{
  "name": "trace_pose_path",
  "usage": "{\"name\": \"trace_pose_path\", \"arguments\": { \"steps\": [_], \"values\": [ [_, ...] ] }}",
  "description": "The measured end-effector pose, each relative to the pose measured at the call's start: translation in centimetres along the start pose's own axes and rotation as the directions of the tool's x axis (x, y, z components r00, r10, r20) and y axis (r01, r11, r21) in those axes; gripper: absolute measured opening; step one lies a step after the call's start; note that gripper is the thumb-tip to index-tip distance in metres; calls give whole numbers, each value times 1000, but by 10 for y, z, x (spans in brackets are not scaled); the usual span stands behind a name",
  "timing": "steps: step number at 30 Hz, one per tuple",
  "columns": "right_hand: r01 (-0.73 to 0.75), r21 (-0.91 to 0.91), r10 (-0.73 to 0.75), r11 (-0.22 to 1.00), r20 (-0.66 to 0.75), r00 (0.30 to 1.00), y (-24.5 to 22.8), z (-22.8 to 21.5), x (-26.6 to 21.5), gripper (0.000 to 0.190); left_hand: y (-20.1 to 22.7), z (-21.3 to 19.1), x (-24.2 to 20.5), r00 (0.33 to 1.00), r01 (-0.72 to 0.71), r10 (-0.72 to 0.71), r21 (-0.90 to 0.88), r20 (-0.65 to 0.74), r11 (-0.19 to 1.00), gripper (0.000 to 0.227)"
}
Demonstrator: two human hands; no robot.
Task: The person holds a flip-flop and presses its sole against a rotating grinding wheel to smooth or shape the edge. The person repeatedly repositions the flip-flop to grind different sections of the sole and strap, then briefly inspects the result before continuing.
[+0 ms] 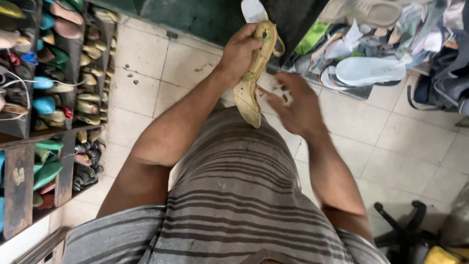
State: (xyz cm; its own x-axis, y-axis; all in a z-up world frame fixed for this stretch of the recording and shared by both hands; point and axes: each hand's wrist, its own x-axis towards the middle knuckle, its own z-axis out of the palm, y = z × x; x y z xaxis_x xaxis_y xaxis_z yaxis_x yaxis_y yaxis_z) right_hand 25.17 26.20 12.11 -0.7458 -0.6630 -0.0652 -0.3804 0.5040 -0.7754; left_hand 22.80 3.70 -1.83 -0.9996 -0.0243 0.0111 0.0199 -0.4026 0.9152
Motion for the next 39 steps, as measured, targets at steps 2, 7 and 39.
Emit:
{"name": "trace_pose_path", "arguments": {
  "steps": [2, 7, 39],
  "values": [
    [20, -27, -17, 999, 110, 994, 8, 20, 12, 37, 8, 15, -5, 995, 76, -69, 96, -74, 992, 35],
    [132, 241, -173, 961, 156, 973, 29, 48, 21, 53, 69, 57, -7, 938, 337, -269, 396, -218, 854, 37],
    [166, -2, -166, 986, -18, 986, 60, 10, -169, 48, -27, -50, 55, 821, 436, -153, 431, -550, 790, 89]
  ]
}}
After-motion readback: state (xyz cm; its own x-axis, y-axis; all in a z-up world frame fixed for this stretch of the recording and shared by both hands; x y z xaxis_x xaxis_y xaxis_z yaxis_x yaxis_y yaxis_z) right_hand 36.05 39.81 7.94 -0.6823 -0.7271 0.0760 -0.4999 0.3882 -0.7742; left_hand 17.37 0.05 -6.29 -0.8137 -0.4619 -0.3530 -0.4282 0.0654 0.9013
